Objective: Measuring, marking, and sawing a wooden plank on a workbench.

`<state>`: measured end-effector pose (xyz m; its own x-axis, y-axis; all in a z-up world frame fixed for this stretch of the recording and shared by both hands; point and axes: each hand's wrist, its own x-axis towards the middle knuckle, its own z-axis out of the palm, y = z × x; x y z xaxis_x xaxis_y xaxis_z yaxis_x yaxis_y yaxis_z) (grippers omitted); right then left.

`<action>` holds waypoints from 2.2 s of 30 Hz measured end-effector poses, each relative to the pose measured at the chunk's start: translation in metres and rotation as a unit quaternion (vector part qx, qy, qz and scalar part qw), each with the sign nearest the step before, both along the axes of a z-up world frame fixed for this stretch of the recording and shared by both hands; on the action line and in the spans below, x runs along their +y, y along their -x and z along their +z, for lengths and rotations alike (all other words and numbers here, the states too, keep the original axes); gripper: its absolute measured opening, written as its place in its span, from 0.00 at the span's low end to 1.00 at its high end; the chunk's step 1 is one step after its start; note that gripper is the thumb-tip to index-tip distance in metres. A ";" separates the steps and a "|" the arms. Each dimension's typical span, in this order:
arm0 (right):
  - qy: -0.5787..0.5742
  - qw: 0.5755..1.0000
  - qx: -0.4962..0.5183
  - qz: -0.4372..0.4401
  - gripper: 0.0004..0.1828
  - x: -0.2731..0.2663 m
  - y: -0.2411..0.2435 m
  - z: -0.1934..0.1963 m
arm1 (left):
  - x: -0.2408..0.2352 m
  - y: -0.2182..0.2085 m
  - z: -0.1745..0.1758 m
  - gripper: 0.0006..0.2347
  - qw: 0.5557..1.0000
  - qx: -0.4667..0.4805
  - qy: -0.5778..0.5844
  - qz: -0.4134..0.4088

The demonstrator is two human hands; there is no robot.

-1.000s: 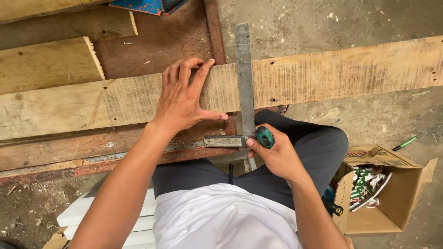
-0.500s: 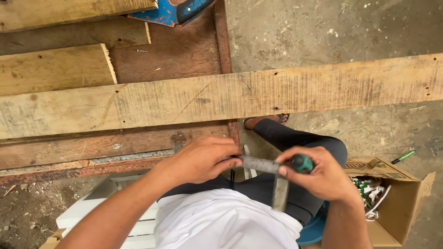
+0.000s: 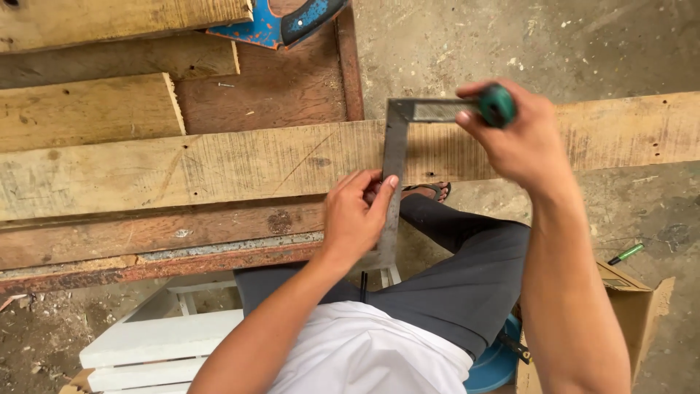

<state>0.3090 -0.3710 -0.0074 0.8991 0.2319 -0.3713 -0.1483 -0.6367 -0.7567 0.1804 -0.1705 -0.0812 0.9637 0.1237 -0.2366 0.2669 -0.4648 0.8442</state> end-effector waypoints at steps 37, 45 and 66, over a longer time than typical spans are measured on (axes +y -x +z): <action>0.091 0.993 0.076 0.027 0.08 -0.007 -0.046 -0.034 | 0.023 -0.076 -0.041 0.42 0.885 -0.183 -0.330 -0.273; 0.092 0.994 0.063 0.022 0.08 -0.010 -0.046 -0.035 | 0.023 -0.077 -0.040 0.41 0.886 -0.182 -0.319 -0.282; -0.148 0.916 -0.138 -0.347 0.25 -0.099 0.061 0.030 | 0.023 -0.077 -0.043 0.41 0.882 -0.189 -0.326 -0.284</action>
